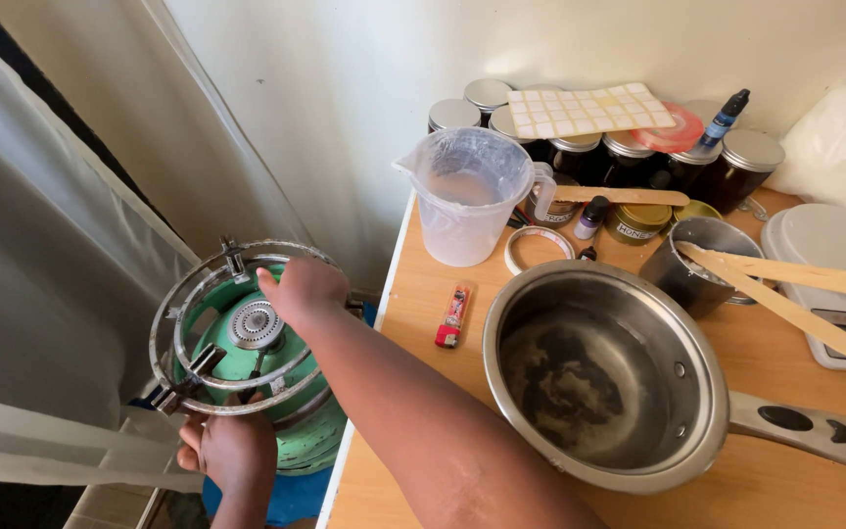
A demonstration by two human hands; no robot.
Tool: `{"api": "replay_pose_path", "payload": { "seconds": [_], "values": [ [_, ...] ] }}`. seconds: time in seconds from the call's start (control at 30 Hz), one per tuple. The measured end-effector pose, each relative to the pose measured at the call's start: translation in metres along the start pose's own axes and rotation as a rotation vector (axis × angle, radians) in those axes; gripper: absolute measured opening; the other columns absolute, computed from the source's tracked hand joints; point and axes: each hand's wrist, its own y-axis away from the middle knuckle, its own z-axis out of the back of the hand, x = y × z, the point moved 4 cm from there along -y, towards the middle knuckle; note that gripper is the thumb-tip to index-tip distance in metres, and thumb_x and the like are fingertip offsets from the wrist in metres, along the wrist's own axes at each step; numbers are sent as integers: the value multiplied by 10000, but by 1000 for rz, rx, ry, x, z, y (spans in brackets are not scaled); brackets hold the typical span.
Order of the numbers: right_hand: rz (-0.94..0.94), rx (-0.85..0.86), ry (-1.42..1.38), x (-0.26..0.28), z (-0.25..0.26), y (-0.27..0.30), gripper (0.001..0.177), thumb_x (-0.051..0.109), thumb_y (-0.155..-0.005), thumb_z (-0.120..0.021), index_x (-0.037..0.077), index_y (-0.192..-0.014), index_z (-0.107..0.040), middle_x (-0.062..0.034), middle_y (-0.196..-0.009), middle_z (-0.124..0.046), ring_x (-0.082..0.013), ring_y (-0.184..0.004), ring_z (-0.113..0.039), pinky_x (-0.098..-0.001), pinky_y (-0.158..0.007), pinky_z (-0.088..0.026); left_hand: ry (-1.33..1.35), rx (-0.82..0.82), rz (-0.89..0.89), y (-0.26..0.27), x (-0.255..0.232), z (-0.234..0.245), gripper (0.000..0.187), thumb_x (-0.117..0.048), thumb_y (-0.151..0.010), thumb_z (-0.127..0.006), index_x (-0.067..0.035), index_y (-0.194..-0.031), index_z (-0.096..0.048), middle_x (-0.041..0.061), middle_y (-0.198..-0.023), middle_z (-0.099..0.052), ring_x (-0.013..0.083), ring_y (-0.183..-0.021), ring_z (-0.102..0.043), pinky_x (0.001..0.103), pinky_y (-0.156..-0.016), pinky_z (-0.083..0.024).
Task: Preparing candle making materials by stirring ingredients in a jar, using a lighter to ignite a stove, and placing a pot on it.
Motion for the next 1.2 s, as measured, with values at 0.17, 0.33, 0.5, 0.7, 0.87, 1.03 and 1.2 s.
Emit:
{"api": "replay_pose_path", "payload": {
  "seconds": [0.17, 0.33, 0.5, 0.7, 0.87, 1.03, 1.2],
  "values": [
    [28, 5, 158, -2, -25, -19, 647, 610, -1067, -403, 144, -788, -755, -13, -736, -702, -281, -687, -691, -380, -553, -435, 42, -124, -40, -1, 2, -19, 252, -461, -1003, -768, -225, -966, -851, 65, -842, -799, 274, -1210, -691, 355, -1047, -396],
    [0, 32, 172, -3, -36, -36, 495, 452, -1047, -422, 142, -792, -712, -13, -737, -659, -238, -666, -635, -345, -574, -390, -25, -151, -46, -3, 1, -24, 128, -336, -912, -755, -243, -889, -841, 32, -831, -782, 255, -1127, -685, 335, -1064, -398],
    [-11, 27, 155, -5, -35, -35, 373, 376, -976, -484, 180, -743, -698, 26, -712, -647, -224, -660, -637, -335, -580, -383, 4, -82, -3, -1, -1, -20, 116, -260, -888, -741, -237, -935, -844, 49, -864, -800, 255, -1136, -710, 316, -1051, -423],
    [-159, -39, -375, -1, 24, 10, 955, 633, -1108, -113, 20, -965, -831, -274, -1186, -762, -422, -1150, -701, -538, -921, -516, -53, -214, -27, -1, -4, -20, 155, -395, -955, -792, -249, -930, -837, 31, -821, -786, 236, -1085, -711, 318, -1025, -407],
    [-363, -243, -825, -18, 25, 12, 901, 611, -1094, -51, 73, -1174, -769, -226, -1126, -770, -516, -1072, -696, -635, -907, -504, -237, -115, -47, -2, 0, -36, 119, -264, -840, -732, -210, -744, -776, 7, -804, -755, 203, -1074, -699, 307, -1103, -383],
    [-175, -495, -916, -9, 23, 44, 566, 502, -1135, -276, 63, -1063, -625, -198, -1025, -690, -422, -899, -656, -579, -748, -457, -285, -10, -44, -5, -3, -28, 205, -267, -873, -672, -186, -716, -776, 12, -778, -746, 206, -882, -711, 309, -958, -440],
    [74, -624, -779, -23, 28, 97, 350, 322, -1155, -346, 20, -1128, -521, -242, -1169, -592, -472, -1051, -573, -591, -844, -441, -298, -68, -60, -3, -5, -25, 210, -290, -887, -671, -185, -741, -779, 3, -786, -749, 194, -936, -730, 280, -993, -458]
  ]
}}
